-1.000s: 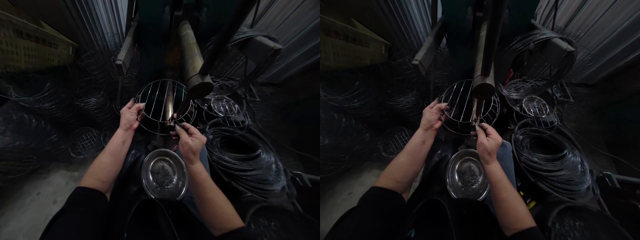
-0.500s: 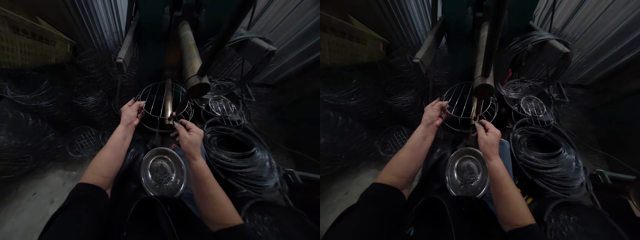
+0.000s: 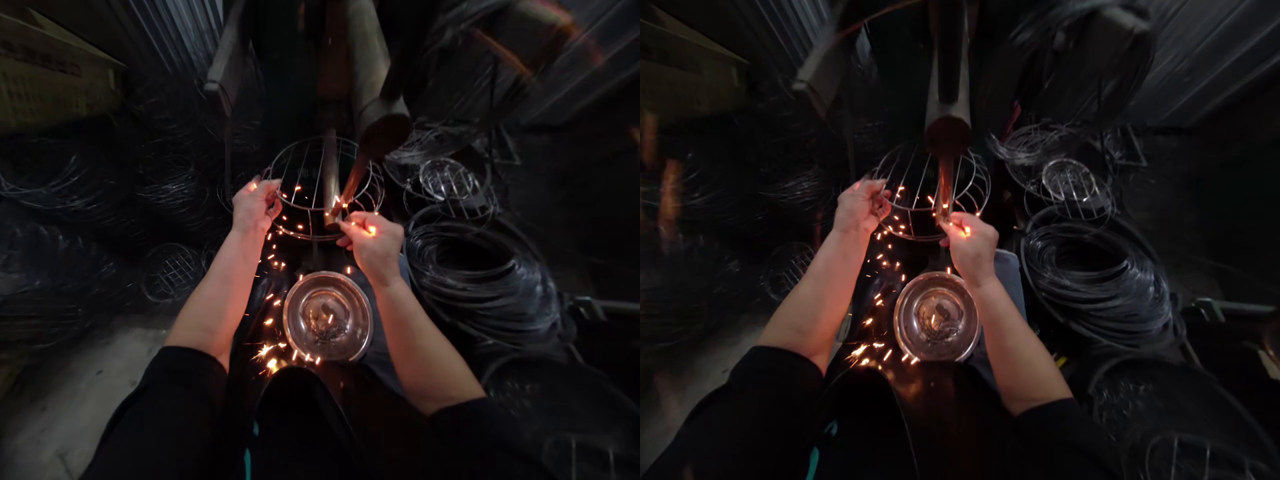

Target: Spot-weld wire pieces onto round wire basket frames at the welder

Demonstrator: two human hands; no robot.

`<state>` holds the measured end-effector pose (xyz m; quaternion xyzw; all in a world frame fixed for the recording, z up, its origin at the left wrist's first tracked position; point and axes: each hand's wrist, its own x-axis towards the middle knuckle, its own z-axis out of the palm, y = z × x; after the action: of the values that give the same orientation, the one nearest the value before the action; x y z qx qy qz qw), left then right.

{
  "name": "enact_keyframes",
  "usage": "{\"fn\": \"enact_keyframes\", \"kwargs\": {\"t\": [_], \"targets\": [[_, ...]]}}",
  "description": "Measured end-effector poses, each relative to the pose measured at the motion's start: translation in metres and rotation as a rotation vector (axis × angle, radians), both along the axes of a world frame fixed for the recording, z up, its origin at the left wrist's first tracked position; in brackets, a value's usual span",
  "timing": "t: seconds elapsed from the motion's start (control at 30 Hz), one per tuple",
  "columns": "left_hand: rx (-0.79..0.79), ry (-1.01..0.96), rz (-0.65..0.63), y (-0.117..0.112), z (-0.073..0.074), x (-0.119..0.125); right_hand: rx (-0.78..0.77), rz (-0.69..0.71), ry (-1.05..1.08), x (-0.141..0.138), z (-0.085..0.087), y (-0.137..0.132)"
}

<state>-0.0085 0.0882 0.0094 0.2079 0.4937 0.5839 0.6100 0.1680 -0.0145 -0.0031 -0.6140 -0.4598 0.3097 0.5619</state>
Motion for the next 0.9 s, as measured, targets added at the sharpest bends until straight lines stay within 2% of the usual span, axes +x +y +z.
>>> {"fn": "enact_keyframes", "kwargs": {"t": [0.13, 0.2, 0.23, 0.27, 0.3, 0.37, 0.4, 0.43, 0.5, 0.6, 0.77, 0.83, 0.9], "targets": [[0.084, 0.061, -0.045, 0.004, -0.014, -0.002, 0.155, -0.009, -0.179, 0.006, -0.008, -0.013], [0.073, 0.084, -0.04, 0.004, -0.018, -0.003, 0.221, -0.056, -0.317, 0.007, -0.014, -0.033], [0.066, 0.091, -0.035, 0.002, -0.018, -0.004, 0.208, -0.025, -0.401, 0.005, -0.018, -0.045], [0.06, 0.094, -0.026, -0.001, -0.018, -0.004, 0.149, 0.065, -0.495, 0.003, -0.023, -0.059], [0.055, 0.093, -0.014, -0.004, -0.017, -0.004, 0.033, 0.228, -0.6, -0.001, -0.029, -0.073], [0.049, 0.088, 0.005, -0.012, -0.014, -0.004, -0.314, 0.622, -0.82, -0.013, -0.045, -0.098], [0.045, 0.087, 0.011, -0.016, -0.012, -0.004, -0.475, 0.751, -0.913, -0.019, -0.054, -0.108], [0.04, 0.087, 0.016, -0.02, -0.01, -0.004, -0.581, 0.809, -0.97, -0.026, -0.062, -0.116], [0.024, 0.092, 0.021, -0.027, -0.006, -0.005, -0.683, 0.81, -1.016, -0.035, -0.074, -0.125], [0.001, 0.104, 0.018, -0.034, -0.002, -0.006, -0.739, 0.785, -0.96, -0.034, -0.079, -0.121], [-0.003, 0.098, 0.007, -0.038, 0.0, -0.008, -0.741, 0.759, -0.702, -0.001, -0.063, -0.103], [-0.008, 0.087, -0.003, -0.038, 0.001, -0.008, -0.744, 0.724, -0.442, 0.01, -0.056, -0.102], [-0.018, 0.078, -0.009, -0.038, 0.002, -0.009, -0.775, 0.661, -0.065, 0.016, -0.051, -0.104]]}}
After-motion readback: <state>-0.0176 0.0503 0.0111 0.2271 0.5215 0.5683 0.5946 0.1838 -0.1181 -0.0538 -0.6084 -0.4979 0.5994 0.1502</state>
